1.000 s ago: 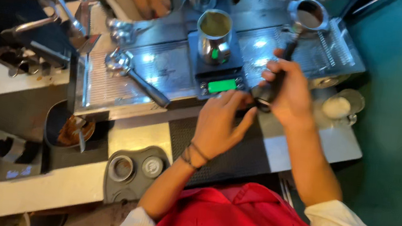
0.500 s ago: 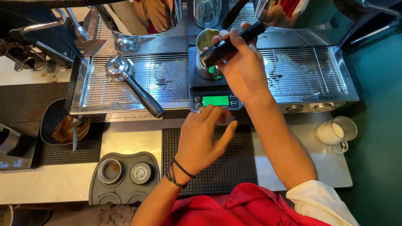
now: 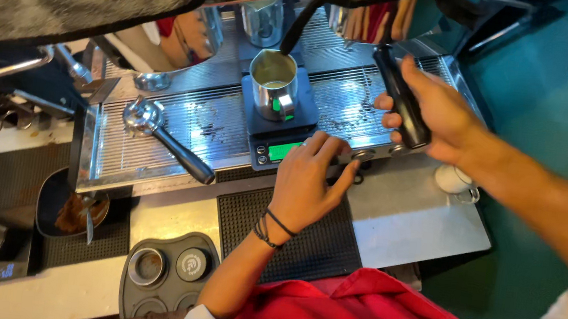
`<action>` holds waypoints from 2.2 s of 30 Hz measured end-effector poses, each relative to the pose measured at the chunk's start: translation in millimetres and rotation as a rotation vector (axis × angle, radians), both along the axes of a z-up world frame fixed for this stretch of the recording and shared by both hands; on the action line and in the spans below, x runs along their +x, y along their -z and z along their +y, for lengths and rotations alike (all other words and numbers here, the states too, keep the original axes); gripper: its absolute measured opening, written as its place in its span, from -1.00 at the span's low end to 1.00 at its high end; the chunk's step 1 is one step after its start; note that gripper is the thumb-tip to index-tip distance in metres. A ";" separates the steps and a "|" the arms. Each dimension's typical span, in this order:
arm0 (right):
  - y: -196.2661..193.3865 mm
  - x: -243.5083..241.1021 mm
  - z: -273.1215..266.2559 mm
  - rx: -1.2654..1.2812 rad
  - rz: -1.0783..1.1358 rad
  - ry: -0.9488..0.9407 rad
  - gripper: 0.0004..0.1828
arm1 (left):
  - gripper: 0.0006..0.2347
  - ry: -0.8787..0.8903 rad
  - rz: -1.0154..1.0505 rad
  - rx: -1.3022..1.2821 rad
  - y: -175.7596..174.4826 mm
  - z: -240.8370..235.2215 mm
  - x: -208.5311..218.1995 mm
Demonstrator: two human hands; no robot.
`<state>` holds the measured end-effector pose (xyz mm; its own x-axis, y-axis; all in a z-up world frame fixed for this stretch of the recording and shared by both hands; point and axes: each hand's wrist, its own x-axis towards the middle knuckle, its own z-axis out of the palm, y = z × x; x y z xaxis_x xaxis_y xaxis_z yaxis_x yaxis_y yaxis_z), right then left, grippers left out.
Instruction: The person prepares an espresso by cleaning a portafilter, dosing coffee grounds into it, and tamping the grounds. They then lock the portafilter into the espresso machine and operate the controls to brew the shot into a metal pitcher.
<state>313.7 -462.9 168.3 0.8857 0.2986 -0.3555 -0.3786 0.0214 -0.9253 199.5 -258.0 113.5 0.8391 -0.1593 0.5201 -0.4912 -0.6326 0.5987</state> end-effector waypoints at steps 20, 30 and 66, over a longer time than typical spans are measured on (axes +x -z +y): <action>-62.9 1.9 -17.7 -0.645 -0.392 -0.214 -0.62 | -0.84 0.073 -0.087 -0.111 -23.0 -40.9 41.0; -82.5 -26.9 -30.5 -0.812 -1.478 0.643 -0.66 | -0.82 0.134 -0.166 -0.074 -52.8 -63.4 38.4; 122.2 -99.7 114.5 -0.987 -1.195 0.168 -0.37 | -0.50 -0.478 -0.046 0.481 51.7 103.8 -20.9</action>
